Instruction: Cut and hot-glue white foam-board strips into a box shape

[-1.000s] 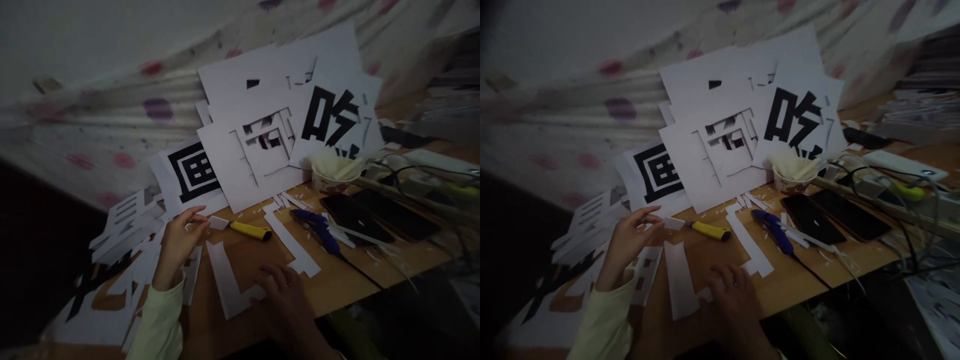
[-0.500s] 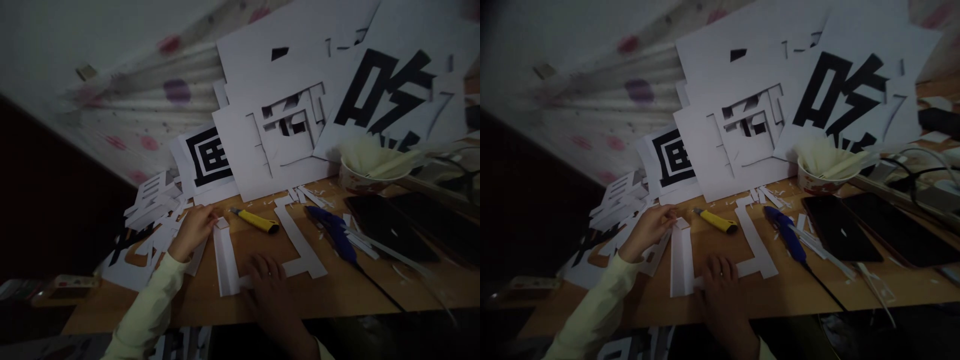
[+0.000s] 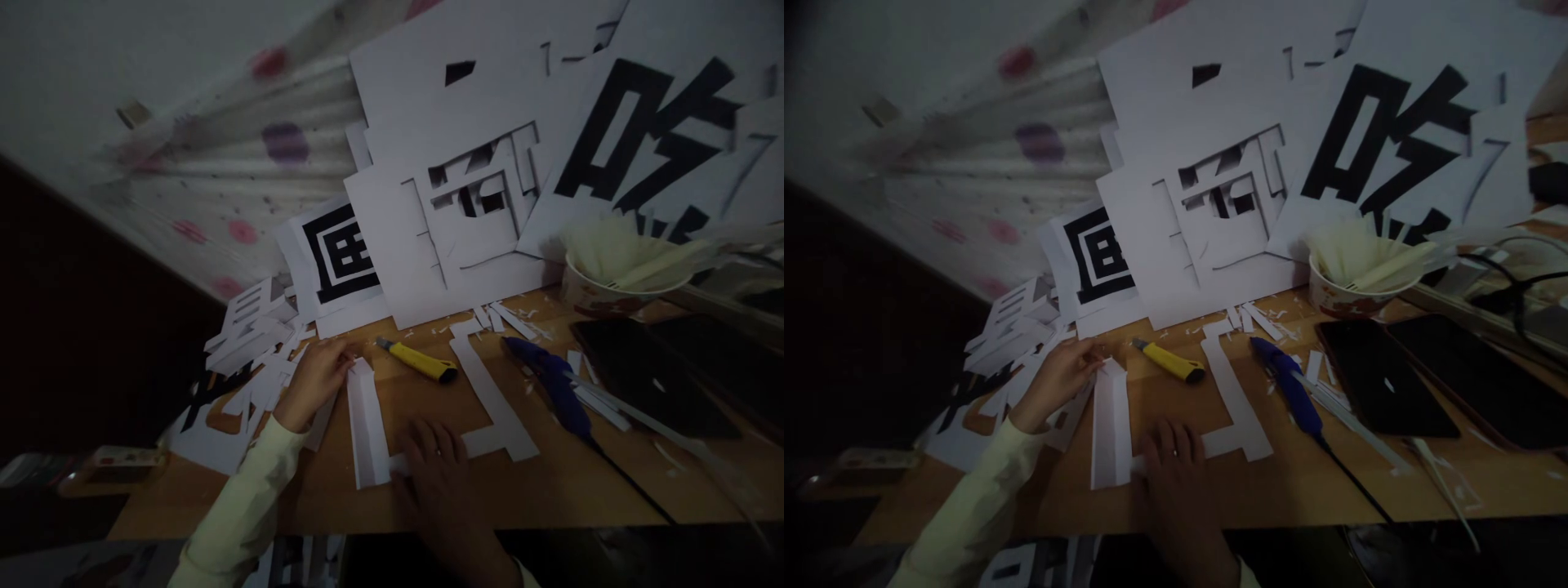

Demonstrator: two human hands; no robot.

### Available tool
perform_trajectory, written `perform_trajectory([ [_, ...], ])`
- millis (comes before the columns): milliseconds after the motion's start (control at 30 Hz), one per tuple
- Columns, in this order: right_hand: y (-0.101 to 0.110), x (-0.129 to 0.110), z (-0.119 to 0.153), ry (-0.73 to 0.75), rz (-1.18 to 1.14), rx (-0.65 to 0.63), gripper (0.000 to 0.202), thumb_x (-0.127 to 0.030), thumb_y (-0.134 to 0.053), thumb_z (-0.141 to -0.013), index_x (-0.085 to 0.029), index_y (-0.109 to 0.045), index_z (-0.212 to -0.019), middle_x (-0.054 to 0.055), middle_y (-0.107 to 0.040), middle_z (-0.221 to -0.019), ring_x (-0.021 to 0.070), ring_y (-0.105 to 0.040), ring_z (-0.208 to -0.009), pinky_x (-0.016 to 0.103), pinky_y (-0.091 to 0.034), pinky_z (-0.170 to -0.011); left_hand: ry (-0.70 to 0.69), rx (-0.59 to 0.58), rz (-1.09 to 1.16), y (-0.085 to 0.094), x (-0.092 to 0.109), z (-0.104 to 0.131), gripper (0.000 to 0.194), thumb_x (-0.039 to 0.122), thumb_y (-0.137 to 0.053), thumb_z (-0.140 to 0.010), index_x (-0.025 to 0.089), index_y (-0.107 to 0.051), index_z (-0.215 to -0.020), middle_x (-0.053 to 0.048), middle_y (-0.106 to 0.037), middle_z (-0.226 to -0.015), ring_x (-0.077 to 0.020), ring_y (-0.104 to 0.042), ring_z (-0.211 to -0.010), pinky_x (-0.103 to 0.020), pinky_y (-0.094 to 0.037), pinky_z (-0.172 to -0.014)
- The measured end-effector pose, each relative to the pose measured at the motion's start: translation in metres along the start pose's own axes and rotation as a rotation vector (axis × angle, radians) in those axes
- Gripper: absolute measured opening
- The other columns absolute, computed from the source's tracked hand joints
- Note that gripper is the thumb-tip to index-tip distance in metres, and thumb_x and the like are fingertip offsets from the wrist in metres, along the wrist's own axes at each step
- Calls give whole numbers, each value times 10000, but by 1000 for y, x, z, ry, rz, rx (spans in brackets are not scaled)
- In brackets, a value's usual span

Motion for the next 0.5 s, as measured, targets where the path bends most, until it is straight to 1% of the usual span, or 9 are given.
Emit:
perform_trajectory([
  [233, -2, 0, -1, -7, 19, -57, 309, -275, -599, -890, -232, -608, -1196, 103, -566, -1366, 317, -454, -1264, 524, -322, -1075, 32, -34, 25, -3, -1, -1, 305, 69, -615, -804, 194, -649, -1081, -24, -739, -843, -201, -678, -815, -341, -493, -806],
  [400, 0, -1, -2, 6, 3, -38, 304, -274, -598, -884, -231, -623, -1183, 107, -581, -1351, 330, -469, -1248, 534, -335, -1056, 18, -44, 8, -7, -3, -1, 219, 113, -601, -829, 184, -660, -1027, -35, -741, -858, -221, -676, -852, -358, -490, -807],
  [500, 1, -1, -2, 7, 4, -34, 293, -259, -599, -878, -221, -633, -1166, 110, -597, -1329, 331, -484, -1233, 530, -348, -1047, 7, -39, 31, -8, -4, -1, 211, 123, -589, -841, 193, -657, -1028, -35, -738, -868, -217, -679, -860, -349, -495, -801],
])
Point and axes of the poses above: each hand's wrist, its own z-axis away from the middle knuckle, its own y-axis out of the back of the hand, x = y × z, the point moved 10 cm from there along -z, towards the middle knuckle
